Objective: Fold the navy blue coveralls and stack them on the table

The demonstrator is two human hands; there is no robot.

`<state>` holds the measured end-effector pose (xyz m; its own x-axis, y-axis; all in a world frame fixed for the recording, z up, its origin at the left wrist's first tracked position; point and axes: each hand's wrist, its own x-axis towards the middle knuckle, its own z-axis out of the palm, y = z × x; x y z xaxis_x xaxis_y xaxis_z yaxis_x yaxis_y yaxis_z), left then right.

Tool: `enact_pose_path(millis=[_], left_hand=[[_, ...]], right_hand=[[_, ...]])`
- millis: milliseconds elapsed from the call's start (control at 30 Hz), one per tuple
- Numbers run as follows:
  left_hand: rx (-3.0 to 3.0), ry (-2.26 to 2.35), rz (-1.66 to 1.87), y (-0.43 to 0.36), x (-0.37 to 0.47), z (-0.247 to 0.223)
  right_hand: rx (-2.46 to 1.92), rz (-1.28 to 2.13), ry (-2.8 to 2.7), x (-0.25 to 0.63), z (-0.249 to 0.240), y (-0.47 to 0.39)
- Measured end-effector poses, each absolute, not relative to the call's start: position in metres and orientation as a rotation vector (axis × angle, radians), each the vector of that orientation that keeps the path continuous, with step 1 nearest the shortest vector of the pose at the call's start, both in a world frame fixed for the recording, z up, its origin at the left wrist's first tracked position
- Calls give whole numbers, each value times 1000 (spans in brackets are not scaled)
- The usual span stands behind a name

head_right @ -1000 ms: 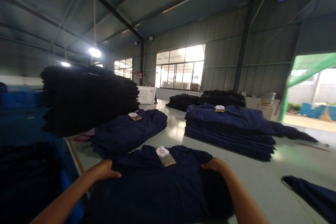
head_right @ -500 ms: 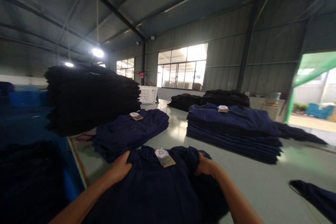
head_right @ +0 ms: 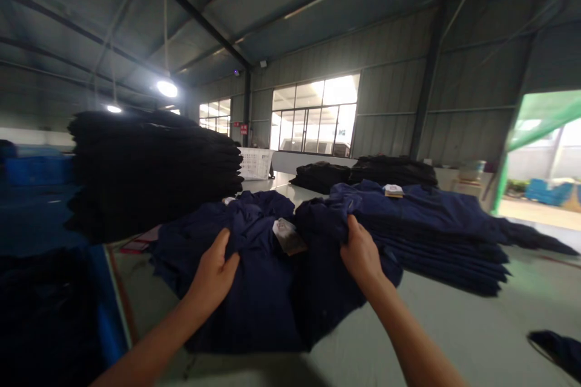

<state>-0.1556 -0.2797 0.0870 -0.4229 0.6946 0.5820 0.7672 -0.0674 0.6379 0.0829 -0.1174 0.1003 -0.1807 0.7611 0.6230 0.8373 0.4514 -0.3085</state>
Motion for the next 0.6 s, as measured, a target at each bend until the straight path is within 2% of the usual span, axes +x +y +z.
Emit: enact_pose_path(millis=[167, 333, 600], left_hand=[[-1413, -1781, -1725, -259, -191, 118], [-1173, -1731, -1827, -241, -239, 132], [-860, -1869, -1959, -218, -314, 105]], right_hand=[[-1242, -212, -1871, 30, 124, -87], [-1165, -240, -1829, -44, 140, -41], [-1102, -266, -1960, -162, 150, 27]])
